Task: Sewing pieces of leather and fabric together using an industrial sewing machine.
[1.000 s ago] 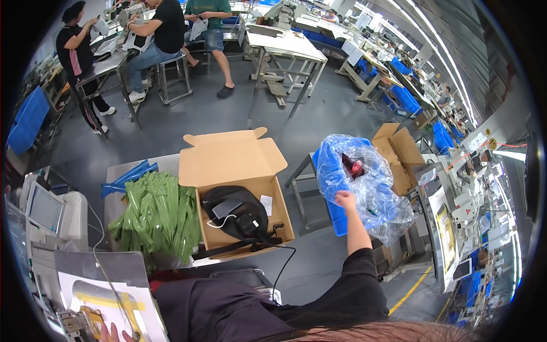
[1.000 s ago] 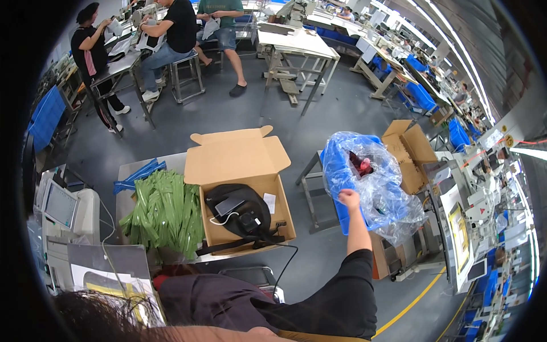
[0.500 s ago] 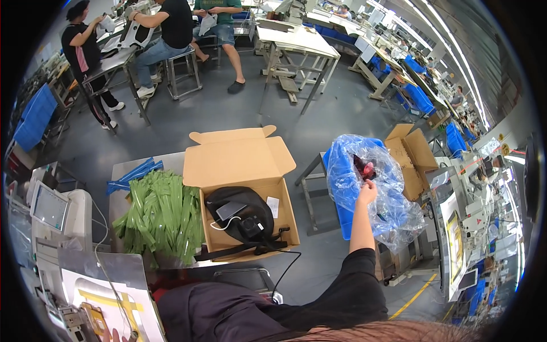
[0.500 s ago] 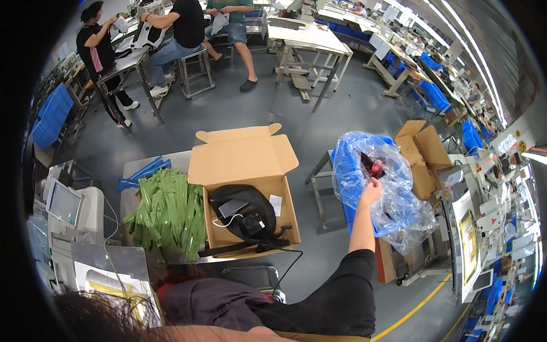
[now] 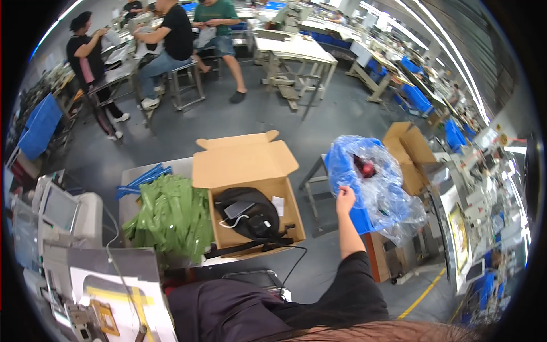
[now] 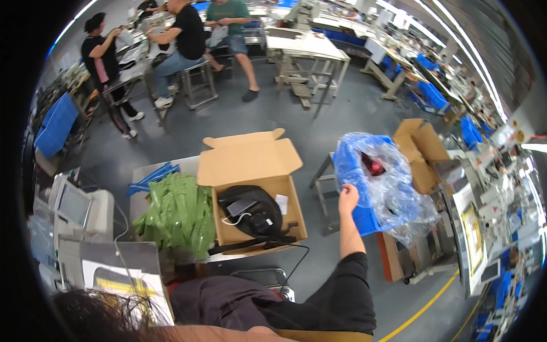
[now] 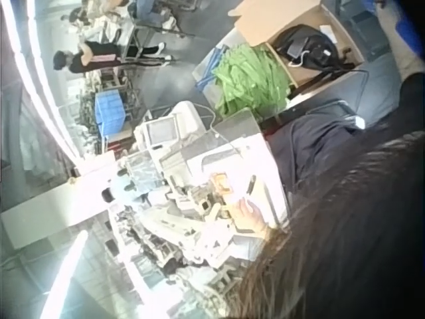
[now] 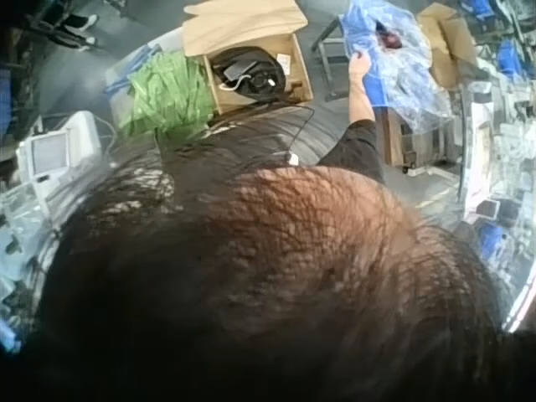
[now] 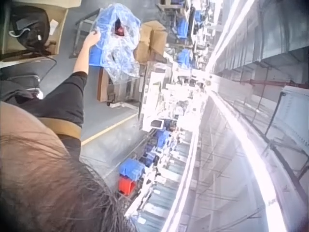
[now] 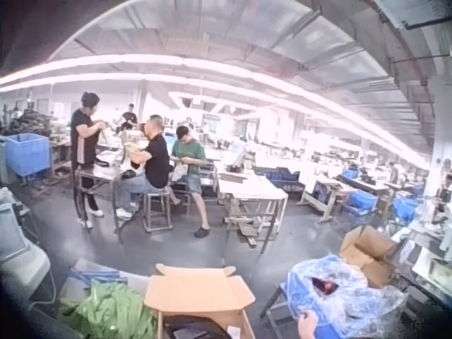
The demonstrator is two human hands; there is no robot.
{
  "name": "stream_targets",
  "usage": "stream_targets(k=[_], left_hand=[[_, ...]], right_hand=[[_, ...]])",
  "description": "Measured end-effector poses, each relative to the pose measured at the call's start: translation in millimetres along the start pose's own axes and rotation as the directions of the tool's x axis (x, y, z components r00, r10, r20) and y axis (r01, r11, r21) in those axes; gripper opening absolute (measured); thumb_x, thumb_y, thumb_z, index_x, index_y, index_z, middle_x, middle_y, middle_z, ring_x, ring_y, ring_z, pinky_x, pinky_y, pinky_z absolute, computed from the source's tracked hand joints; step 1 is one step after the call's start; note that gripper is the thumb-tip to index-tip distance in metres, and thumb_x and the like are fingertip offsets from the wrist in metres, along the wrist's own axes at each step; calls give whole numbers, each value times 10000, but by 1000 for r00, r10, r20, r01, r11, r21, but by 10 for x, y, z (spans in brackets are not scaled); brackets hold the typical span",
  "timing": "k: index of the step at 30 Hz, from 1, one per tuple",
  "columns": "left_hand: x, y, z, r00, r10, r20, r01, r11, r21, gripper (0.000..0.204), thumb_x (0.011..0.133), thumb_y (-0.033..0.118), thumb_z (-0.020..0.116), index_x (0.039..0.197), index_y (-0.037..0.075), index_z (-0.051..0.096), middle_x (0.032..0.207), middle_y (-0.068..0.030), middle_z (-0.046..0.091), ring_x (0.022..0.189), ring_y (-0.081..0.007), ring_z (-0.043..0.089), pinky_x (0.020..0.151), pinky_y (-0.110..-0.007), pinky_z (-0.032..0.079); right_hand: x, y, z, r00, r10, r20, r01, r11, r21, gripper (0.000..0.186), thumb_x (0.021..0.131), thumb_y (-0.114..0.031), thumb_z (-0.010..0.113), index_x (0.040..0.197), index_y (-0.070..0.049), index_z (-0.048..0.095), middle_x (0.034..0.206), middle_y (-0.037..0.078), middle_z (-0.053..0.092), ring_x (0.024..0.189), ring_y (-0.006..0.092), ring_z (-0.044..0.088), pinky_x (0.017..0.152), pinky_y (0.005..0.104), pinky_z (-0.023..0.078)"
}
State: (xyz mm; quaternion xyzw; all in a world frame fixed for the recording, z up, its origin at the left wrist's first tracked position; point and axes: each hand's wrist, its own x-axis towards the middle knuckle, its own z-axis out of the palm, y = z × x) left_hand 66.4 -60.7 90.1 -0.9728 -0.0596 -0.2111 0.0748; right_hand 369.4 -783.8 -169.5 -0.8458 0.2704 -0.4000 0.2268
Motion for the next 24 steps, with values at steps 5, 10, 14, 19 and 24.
stream_targets(k=[5, 10, 14, 19, 24], left_hand=[[-1007, -237, 654, 964, -259, -60, 242, 948, -205, 271, 773, 32, 649, 1043, 56, 634, 963, -110, 608, 888, -280, 578, 796, -410, 426], [-1094, -33, -85, 910, -356, -210, 388, 912, 135, 169, 722, 61, 680, 879, 78, 622, 760, -77, 546, 726, -259, 544, 680, -394, 410], [-2274, 233, -644, 777, -505, -377, 628, 662, 409, 149, 735, 68, 682, 877, 84, 640, 772, -66, 543, 729, -260, 552, 677, -385, 404], [-3895, 998, -691, 171, -715, -678, 942, -83, 325, 230, 801, 130, 656, 1026, 105, 617, 1010, -98, 570, 979, -297, 525, 830, -413, 382], [-5241, 2393, -84, -597, -617, -513, 739, -672, -52, 142, 829, 195, 608, 933, 110, 654, 952, -101, 595, 934, -285, 580, 829, -423, 421]], right_hand=[[19, -1048, -141, 943, -319, 100, 291, 931, 222, 182, 755, 91, 542, 871, -3, 646, 860, 131, 636, 830, 266, 612, 767, 346, 478], [34, -2188, 105, 656, -736, 166, 626, 653, 425, 268, 772, 88, 531, 1000, -2, 640, 1013, 187, 621, 958, 354, 596, 841, 396, 481], [-436, -3468, 449, 146, -989, 10, 857, 132, 498, 291, 811, 64, 559, 1086, 1, 630, 1086, 163, 610, 955, 336, 593, 824, 387, 486], [-861, -4743, 544, -203, -872, -446, 724, -440, 531, 246, 788, 54, 587, 1024, 12, 642, 957, 184, 631, 727, 318, 601, 610, 409, 478], [-1699, -5472, 553, -289, -523, -802, 432, -819, 378, 320, 798, 18, 535, 1102, 40, 631, 934, 196, 646, 748, 327, 619, 676, 411, 499]])
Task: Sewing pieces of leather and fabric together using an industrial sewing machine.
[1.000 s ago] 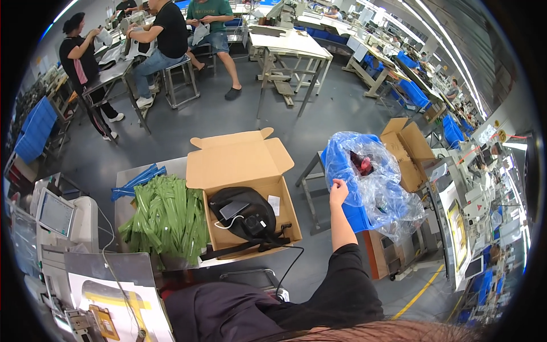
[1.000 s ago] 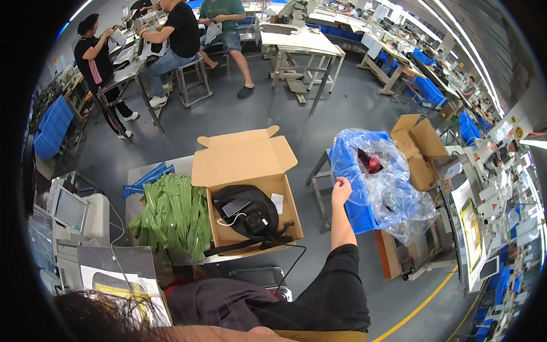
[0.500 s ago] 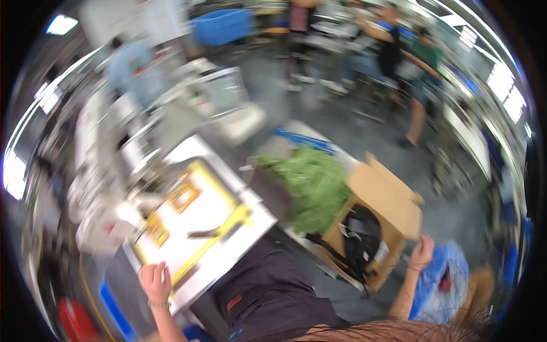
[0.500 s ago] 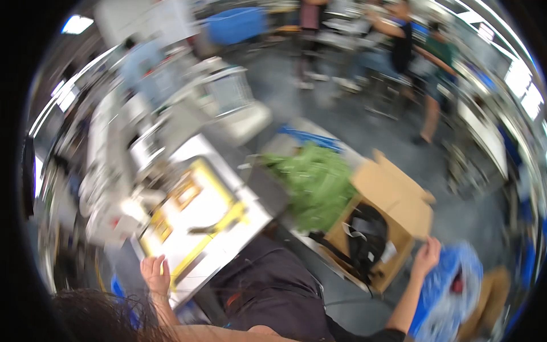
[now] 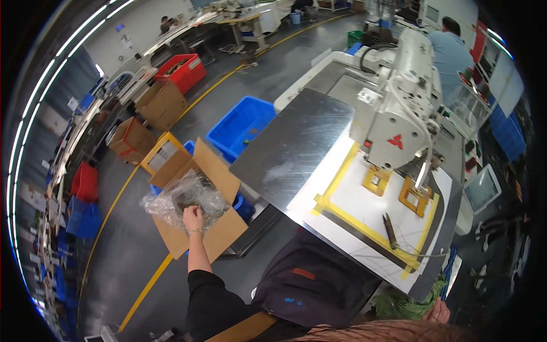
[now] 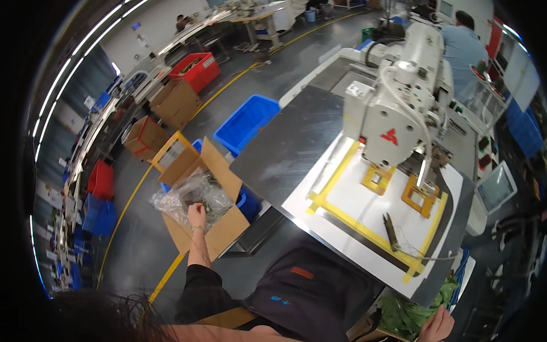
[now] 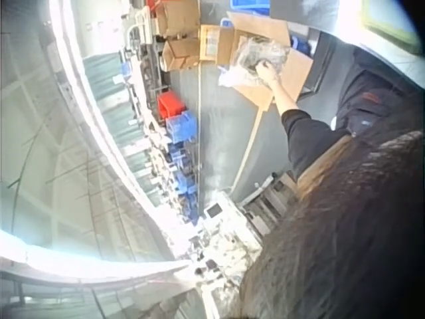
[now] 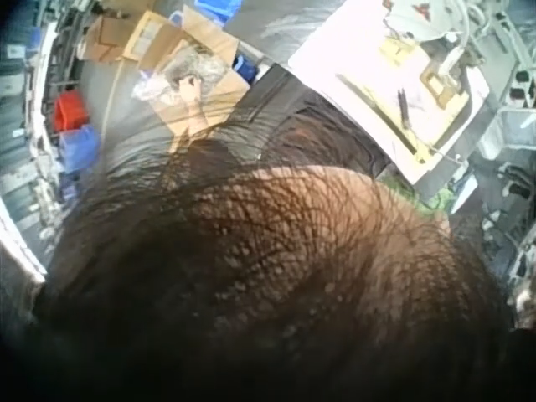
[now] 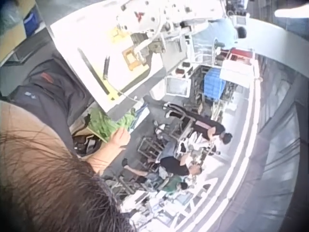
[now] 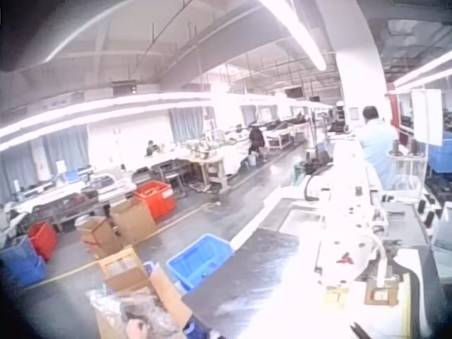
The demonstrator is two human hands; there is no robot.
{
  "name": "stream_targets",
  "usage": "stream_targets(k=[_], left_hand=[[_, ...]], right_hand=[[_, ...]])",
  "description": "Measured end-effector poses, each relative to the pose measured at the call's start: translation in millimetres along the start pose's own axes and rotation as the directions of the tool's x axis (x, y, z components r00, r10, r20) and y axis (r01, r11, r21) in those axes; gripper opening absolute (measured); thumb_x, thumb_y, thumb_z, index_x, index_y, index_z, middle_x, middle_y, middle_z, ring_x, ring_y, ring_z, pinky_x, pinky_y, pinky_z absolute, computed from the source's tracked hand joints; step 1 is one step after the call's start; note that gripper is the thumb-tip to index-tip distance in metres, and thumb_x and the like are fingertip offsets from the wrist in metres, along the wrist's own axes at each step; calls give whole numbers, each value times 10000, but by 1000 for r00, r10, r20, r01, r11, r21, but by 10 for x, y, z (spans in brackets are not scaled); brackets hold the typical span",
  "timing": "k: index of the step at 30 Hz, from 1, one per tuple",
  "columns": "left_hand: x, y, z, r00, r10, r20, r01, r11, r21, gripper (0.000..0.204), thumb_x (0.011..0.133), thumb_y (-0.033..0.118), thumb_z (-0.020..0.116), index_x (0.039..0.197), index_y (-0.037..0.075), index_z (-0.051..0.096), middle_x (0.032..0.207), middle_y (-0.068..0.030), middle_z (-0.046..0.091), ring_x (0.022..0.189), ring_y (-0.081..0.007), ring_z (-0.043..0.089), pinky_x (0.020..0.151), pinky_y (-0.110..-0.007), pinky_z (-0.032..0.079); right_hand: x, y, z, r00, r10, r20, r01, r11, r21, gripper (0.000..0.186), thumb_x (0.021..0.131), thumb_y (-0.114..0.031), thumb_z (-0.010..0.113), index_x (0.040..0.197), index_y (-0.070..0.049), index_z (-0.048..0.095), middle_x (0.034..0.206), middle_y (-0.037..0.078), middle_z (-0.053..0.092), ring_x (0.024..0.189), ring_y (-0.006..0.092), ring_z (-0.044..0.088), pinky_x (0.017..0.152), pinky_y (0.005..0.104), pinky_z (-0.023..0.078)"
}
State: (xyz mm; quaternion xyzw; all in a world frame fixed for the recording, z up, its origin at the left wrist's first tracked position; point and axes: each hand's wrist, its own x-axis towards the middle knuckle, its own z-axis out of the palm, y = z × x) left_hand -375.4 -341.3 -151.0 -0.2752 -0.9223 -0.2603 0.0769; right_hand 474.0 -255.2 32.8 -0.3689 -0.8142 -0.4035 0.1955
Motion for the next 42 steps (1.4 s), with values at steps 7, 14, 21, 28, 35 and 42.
stream_targets(k=[7, 14, 21, 28, 35, 42], left_hand=[[-473, -739, 153, 947, -150, 284, 76, 964, 254, 305, 791, 293, 649, 1051, 136, 665, 1043, -154, 620, 1005, -324, 587, 969, -468, 384], [33, -115, 318, 625, -251, 739, 123, 967, 224, 749, 817, 587, 581, 1351, 71, 480, 1326, -134, 539, 1237, -283, 491, 1082, -414, 281], [-248, -310, 436, 284, -24, 959, 503, 855, -127, 522, 968, 413, 385, 1325, 50, 499, 1287, -110, 560, 1157, -208, 534, 976, -322, 395], [-597, -47, 418, 244, 101, 964, 172, 974, -145, 546, 942, 444, 252, 1401, 211, 435, 1353, -109, 485, 1276, -279, 417, 1098, -419, 174], [-199, -481, 962, 547, -210, 810, 646, 721, -249, 270, 790, -19, 477, 1019, -46, 618, 871, -147, 666, 702, -203, 652, 626, -325, 522], [663, -887, 1290, 819, -468, 331, 462, 881, 100, 226, 826, 121, 555, 1006, 28, 656, 979, -203, 671, 926, -385, 633, 827, -442, 498]], right_hand=[[1930, -1790, 504, 980, 54, -191, 130, 552, 824, 188, 714, 13, 626, 888, -55, 652, 767, 75, 586, 586, 206, 575, 530, 321, 441], [2838, -3700, 883, 874, -478, 88, -108, -15, 994, 392, 776, -154, 691, 1153, -85, 606, 1102, 112, 571, 974, 231, 597, 788, 345, 482], [2731, -5412, 1813, 804, -238, 545, -543, 81, 836, 533, 823, -392, 672, 1182, -10, 573, 1168, 173, 552, 1074, 283, 555, 871, 333, 458], [3015, -5677, 2285, 96, -820, 564, -979, -179, -94, 455, 916, -411, 576, 1086, 8, 626, 983, 54, 669, 910, 142, 630, 804, 274, 481], [2944, -5637, 2353, -35, -805, 592, -942, -171, -288, 379, 902, -326, 595, 1051, 20, 633, 984, 84, 672, 878, 165, 642, 767, 284, 501], [2957, -5659, 2376, -13, -813, 582, -950, -171, -261, 341, 887, -282, 623, 1060, 12, 631, 986, 75, 673, 891, 167, 644, 774, 288, 502]])
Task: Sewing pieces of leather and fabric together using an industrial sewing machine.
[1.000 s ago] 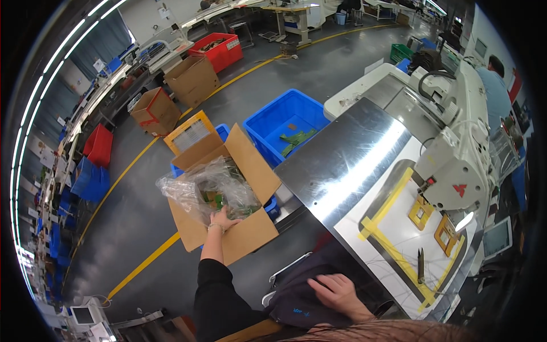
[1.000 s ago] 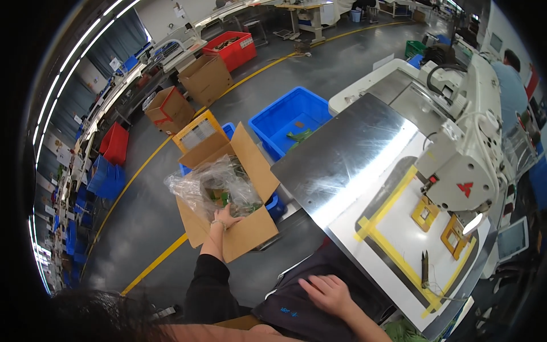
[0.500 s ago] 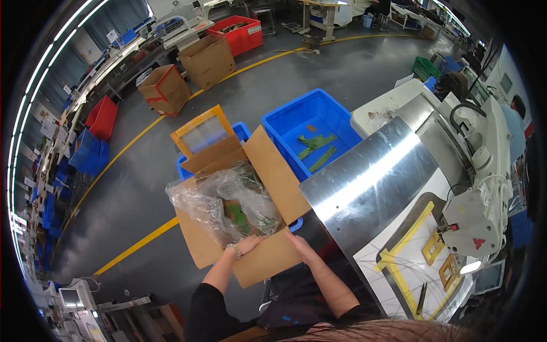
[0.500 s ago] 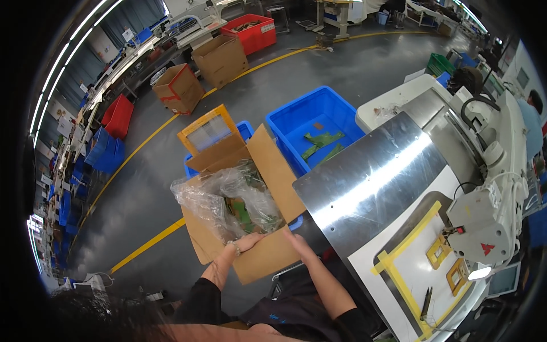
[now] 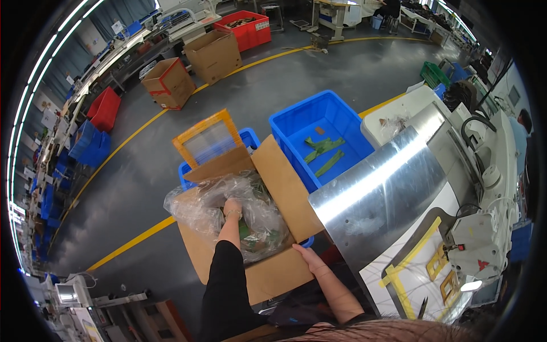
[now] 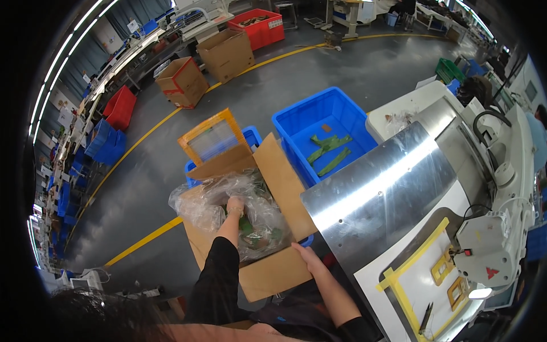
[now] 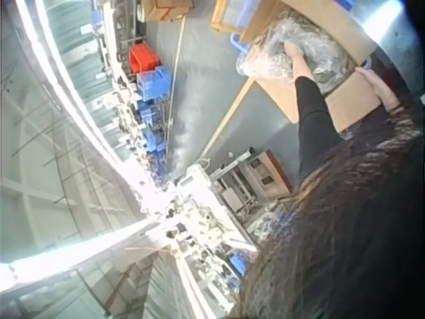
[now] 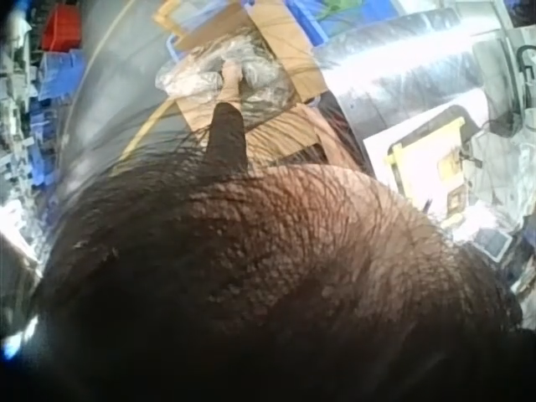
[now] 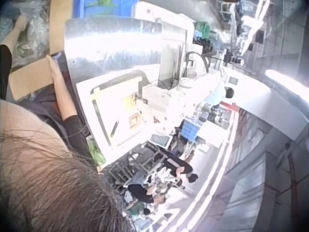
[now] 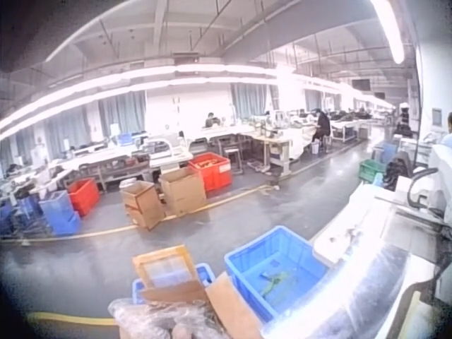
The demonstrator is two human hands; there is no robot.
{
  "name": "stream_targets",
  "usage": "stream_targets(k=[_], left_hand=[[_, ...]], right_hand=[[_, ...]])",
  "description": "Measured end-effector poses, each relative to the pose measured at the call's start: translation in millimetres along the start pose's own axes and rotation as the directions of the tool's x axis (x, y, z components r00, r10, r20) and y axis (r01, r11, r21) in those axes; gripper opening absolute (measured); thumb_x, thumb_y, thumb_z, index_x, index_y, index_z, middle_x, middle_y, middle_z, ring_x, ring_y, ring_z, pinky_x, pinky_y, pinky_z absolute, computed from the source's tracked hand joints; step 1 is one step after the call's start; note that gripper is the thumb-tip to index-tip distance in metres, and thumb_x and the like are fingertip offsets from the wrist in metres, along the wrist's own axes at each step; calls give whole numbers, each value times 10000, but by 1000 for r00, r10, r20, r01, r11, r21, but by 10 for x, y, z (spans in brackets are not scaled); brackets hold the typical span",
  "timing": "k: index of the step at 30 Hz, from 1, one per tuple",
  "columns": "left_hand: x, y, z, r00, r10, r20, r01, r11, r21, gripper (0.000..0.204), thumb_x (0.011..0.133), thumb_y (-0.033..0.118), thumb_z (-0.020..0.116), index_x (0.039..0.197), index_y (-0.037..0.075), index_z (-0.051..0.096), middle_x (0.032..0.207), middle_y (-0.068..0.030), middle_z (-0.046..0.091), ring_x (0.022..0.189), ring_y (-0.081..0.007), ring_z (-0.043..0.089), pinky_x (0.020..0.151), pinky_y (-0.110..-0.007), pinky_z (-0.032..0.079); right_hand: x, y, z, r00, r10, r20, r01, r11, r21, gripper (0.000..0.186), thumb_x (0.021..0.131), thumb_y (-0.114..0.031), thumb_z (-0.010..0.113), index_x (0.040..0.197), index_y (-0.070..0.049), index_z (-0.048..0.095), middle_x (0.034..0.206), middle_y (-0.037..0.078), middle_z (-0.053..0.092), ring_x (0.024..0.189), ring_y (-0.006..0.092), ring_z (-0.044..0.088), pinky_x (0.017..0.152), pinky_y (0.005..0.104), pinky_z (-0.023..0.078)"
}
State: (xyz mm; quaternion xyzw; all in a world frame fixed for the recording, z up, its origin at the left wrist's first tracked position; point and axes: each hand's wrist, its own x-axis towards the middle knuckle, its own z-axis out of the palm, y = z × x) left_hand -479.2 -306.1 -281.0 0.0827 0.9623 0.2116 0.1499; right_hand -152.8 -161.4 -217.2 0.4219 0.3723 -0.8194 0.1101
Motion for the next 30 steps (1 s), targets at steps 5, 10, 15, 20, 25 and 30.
stream_targets(k=[5, 10, 15, 20, 25, 30], left_hand=[[117, 757, -62, 747, 645, -160, -628, 764, 147, 307, 832, 178, 535, 1113, 80, 605, 1122, -203, 609, 1038, -379, 577, 856, -448, 480], [218, 350, -230, 820, 573, -17, -555, 801, 222, 280, 823, 162, 544, 1089, 83, 584, 1133, -197, 595, 1024, -362, 580, 834, -469, 480], [-7, 630, 265, 975, 199, -97, -211, 969, -129, 306, 845, 175, 536, 1128, 71, 587, 1149, -199, 590, 1061, -347, 572, 880, -452, 470], [617, -175, 1187, 898, 402, -181, -343, 895, 283, 375, 823, 284, 598, 1128, 66, 598, 1169, -190, 591, 1069, -348, 571, 896, -433, 470], [933, -74, 1789, 824, 534, -192, -482, 837, 257, 394, 809, 269, 587, 1150, 71, 596, 1183, -183, 592, 1078, -339, 574, 910, -455, 466], [836, -143, 1529, 797, 599, 76, -588, 743, 320, 384, 804, 258, 586, 1142, 75, 605, 1176, -183, 595, 1080, -333, 576, 912, -461, 465]], right_hand=[[-68, -16, -25, 1000, 27, 10, -27, 999, 42, 367, 881, -338, 647, 1005, 7, 650, 942, 78, 680, 845, 161, 648, 736, 290, 499], [-72, -28, 79, 998, 53, 21, -53, 999, 0, 367, 883, -348, 649, 1016, -6, 644, 953, 70, 679, 848, 156, 648, 736, 286, 498], [-26, -9, -227, 995, 94, -42, -94, 996, -1, 371, 883, -344, 651, 1040, -8, 634, 967, 62, 675, 862, 152, 645, 745, 283, 493], [-57, -56, -7, 996, 93, -14, -94, 995, -31, 355, 879, -328, 657, 1047, -16, 632, 961, 57, 671, 864, 142, 642, 738, 276, 490], [-75, -48, -56, 998, 50, -49, -49, 999, 14, 329, 868, -301, 675, 1044, -27, 628, 953, 45, 666, 858, 134, 639, 737, 275, 490], [-60, -59, -80, 996, 84, -41, -82, 996, 29, 341, 840, -301, 710, 1048, -45, 622, 967, 28, 657, 896, 137, 623, 777, 286, 486]])
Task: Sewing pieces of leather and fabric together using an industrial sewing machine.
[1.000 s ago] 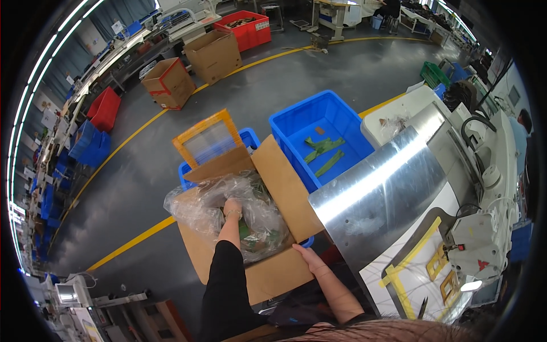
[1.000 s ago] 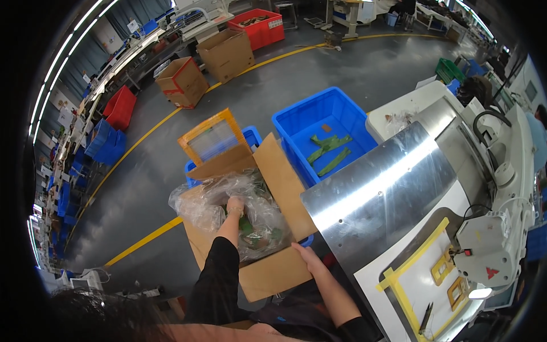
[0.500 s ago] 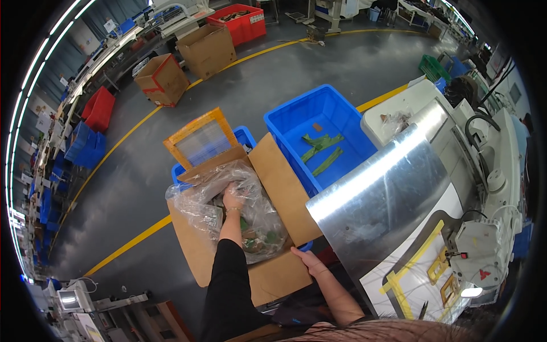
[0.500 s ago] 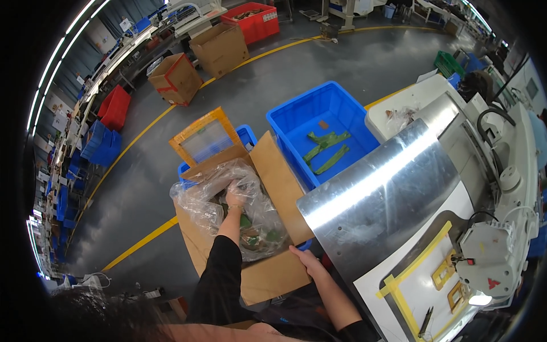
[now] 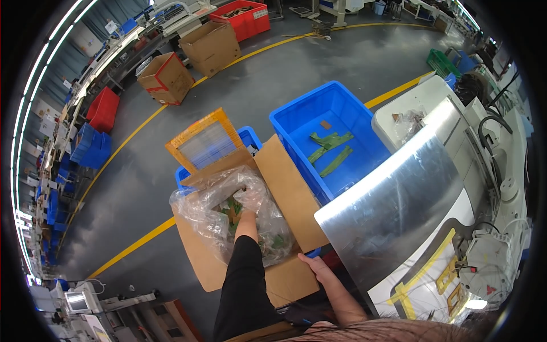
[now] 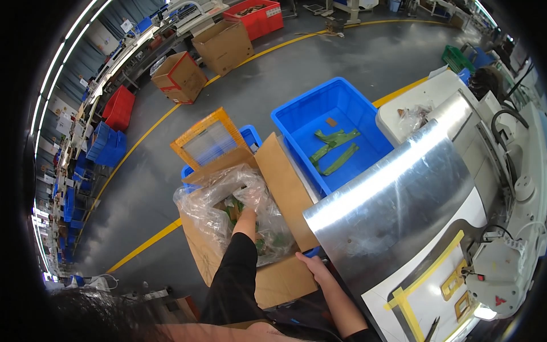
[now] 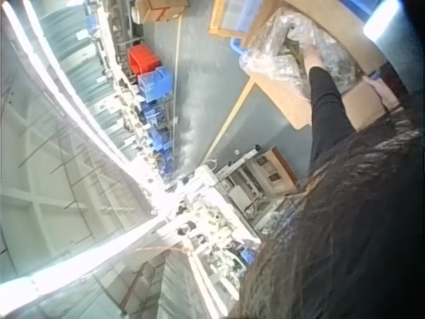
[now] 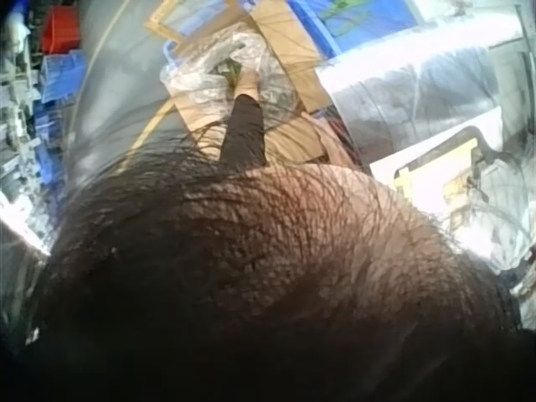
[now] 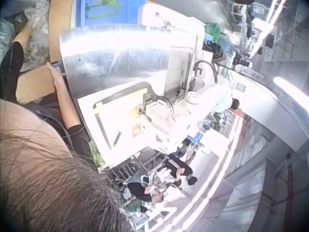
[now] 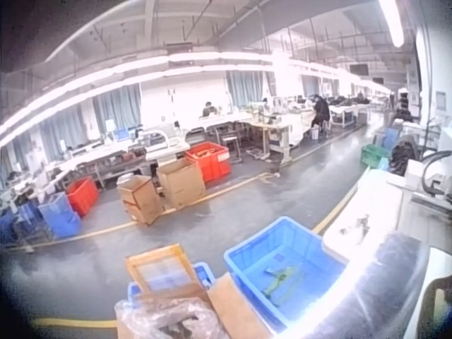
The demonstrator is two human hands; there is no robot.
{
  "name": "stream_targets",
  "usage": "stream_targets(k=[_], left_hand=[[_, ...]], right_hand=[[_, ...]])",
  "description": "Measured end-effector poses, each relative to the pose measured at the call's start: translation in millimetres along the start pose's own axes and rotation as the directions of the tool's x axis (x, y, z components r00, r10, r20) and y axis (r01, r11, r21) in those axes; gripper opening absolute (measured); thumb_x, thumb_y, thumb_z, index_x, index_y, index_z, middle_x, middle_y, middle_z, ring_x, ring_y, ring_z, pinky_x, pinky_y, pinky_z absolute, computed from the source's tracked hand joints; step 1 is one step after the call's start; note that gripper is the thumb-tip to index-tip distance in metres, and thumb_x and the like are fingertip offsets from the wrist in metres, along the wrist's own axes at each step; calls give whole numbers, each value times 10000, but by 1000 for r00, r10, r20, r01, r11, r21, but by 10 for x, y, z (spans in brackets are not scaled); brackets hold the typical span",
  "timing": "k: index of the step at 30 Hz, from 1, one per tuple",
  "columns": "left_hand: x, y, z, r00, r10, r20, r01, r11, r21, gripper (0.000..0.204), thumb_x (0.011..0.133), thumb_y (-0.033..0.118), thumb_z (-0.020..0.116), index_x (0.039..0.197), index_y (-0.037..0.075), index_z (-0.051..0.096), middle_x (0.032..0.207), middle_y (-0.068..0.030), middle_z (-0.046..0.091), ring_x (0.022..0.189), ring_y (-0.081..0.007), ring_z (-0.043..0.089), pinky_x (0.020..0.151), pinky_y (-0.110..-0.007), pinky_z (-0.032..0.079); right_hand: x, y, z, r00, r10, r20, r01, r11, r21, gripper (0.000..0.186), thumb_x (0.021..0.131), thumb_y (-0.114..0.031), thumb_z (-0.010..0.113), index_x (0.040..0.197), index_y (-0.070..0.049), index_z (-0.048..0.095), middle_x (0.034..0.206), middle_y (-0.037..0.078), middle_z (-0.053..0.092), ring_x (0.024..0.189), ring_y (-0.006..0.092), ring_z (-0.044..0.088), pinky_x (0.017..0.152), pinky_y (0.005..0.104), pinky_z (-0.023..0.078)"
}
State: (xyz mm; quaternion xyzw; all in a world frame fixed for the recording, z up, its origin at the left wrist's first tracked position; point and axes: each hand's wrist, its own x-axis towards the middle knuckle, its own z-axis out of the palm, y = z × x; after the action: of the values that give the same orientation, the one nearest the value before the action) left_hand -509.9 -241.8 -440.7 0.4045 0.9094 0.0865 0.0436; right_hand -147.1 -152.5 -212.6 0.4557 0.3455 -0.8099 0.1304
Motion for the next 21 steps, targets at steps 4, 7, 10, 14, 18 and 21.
stream_targets(k=[4, 7, 10, 14, 18, 21], left_hand=[[-5, -359, -596, 976, 107, 192, -119, 991, 56, 377, 800, 249, 585, 1135, 79, 612, 1170, -182, 598, 1081, -329, 577, 914, -467, 465], [-10, -218, -601, 940, 164, 300, -185, 982, 42, 373, 797, 245, 585, 1131, 81, 615, 1168, -182, 600, 1082, -327, 577, 915, -469, 465], [42, -16, -604, 978, 90, 190, -140, 952, 270, 336, 760, 220, 619, 1070, 92, 652, 1144, -195, 607, 1004, -332, 620, 856, -458, 503], [37, -94, -691, 973, 34, 230, -92, 965, 246, 310, 756, 219, 620, 1037, 94, 663, 1137, -195, 610, 948, -340, 638, 814, -450, 521], [60, -185, -981, 970, -22, 242, -41, 966, 255, 285, 752, 219, 622, 1004, 97, 674, 1131, -194, 613, 891, -349, 656, 773, -442, 539], [10, 272, -1182, 980, 79, 183, -108, 982, 157, 269, 748, 213, 615, 981, 92, 674, 1134, -184, 615, 816, -345, 670, 710, -443, 552]], right_hand=[[-49, 13, 77, 998, -55, 44, 53, 998, 38, 298, 852, -257, 701, 1055, -57, 612, 975, 18, 646, 883, 117, 616, 764, 278, 486], [-28, 24, -1, 998, -50, 31, 49, 998, 39, 318, 860, -237, 690, 1096, -51, 586, 999, 21, 628, 900, 114, 608, 763, 273, 485], [-28, 27, 4, 997, -60, 43, 57, 997, 57, 353, 866, -222, 679, 1142, -38, 560, 1021, 27, 614, 918, 121, 603, 768, 272, 484], [-4, 27, 54, 995, -55, 83, 47, 994, 97, 369, 867, -217, 677, 1158, -32, 548, 1036, 30, 609, 920, 122, 603, 767, 271, 483], [-40, -5, 160, 990, -88, 109, 76, 991, 110, 392, 861, -220, 683, 1172, -26, 547, 1027, 33, 614, 911, 123, 606, 767, 272, 482], [-45, 19, -51, 994, -105, 14, 103, 991, 87, 399, 858, -228, 686, 1175, -21, 559, 1011, 43, 626, 904, 128, 611, 767, 273, 481]])
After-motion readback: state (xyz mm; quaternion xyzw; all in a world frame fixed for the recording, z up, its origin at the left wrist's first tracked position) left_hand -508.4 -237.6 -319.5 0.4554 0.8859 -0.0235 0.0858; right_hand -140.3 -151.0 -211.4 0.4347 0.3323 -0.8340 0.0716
